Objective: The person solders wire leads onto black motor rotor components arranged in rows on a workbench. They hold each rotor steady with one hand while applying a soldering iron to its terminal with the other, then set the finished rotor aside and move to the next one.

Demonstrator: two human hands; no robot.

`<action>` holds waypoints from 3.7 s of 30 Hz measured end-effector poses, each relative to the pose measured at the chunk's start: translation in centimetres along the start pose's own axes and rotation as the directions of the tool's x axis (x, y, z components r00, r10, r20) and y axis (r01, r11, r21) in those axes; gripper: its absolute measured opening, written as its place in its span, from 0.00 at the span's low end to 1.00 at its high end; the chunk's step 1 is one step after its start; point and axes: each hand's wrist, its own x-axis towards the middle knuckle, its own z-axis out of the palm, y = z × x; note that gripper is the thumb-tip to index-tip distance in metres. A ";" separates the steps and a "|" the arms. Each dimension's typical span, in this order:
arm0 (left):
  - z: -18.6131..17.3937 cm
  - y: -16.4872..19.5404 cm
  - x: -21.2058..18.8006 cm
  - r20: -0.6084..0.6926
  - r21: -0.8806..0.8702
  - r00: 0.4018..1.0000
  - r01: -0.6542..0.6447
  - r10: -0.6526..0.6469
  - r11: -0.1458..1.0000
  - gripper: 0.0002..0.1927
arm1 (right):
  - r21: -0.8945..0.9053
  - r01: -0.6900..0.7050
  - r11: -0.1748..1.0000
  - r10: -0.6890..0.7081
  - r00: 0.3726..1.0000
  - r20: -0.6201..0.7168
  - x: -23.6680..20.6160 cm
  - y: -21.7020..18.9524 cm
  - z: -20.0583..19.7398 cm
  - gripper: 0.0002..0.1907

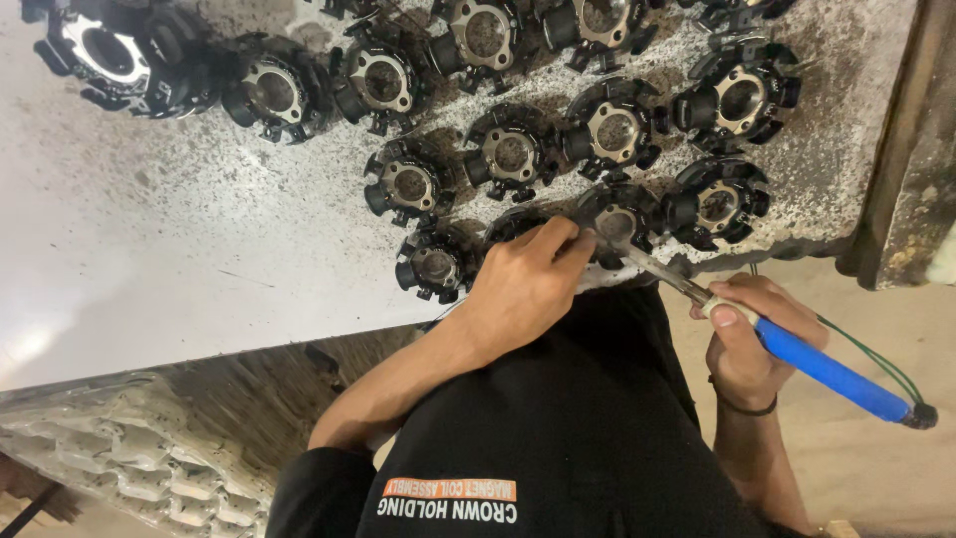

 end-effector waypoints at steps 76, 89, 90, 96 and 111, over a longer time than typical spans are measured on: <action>-0.7 -2.0 5.4 -0.223 0.184 0.974 0.082 -0.040 0.979 0.13 | 0.216 0.061 0.974 -0.079 0.994 0.074 9.6 1.9 1.3 0.17; -0.2 -2.4 5.9 -0.242 0.176 0.969 0.085 -0.041 0.981 0.11 | 0.153 0.091 0.984 -0.112 0.985 0.128 9.8 1.6 1.1 0.18; -0.4 -2.3 6.2 -0.236 0.172 0.971 0.086 -0.044 0.981 0.11 | 0.129 0.100 0.987 -0.119 0.982 0.149 10.0 1.3 0.8 0.18; -6.6 1.3 6.5 -0.086 0.302 0.996 0.015 0.012 0.953 0.18 | 0.237 0.176 0.956 -0.193 0.980 0.053 13.4 -0.8 0.1 0.13; -3.6 -5.6 10.7 -0.362 0.344 0.932 0.127 0.007 0.931 0.17 | 0.287 0.159 0.945 -0.190 0.978 0.084 17.0 2.8 4.8 0.13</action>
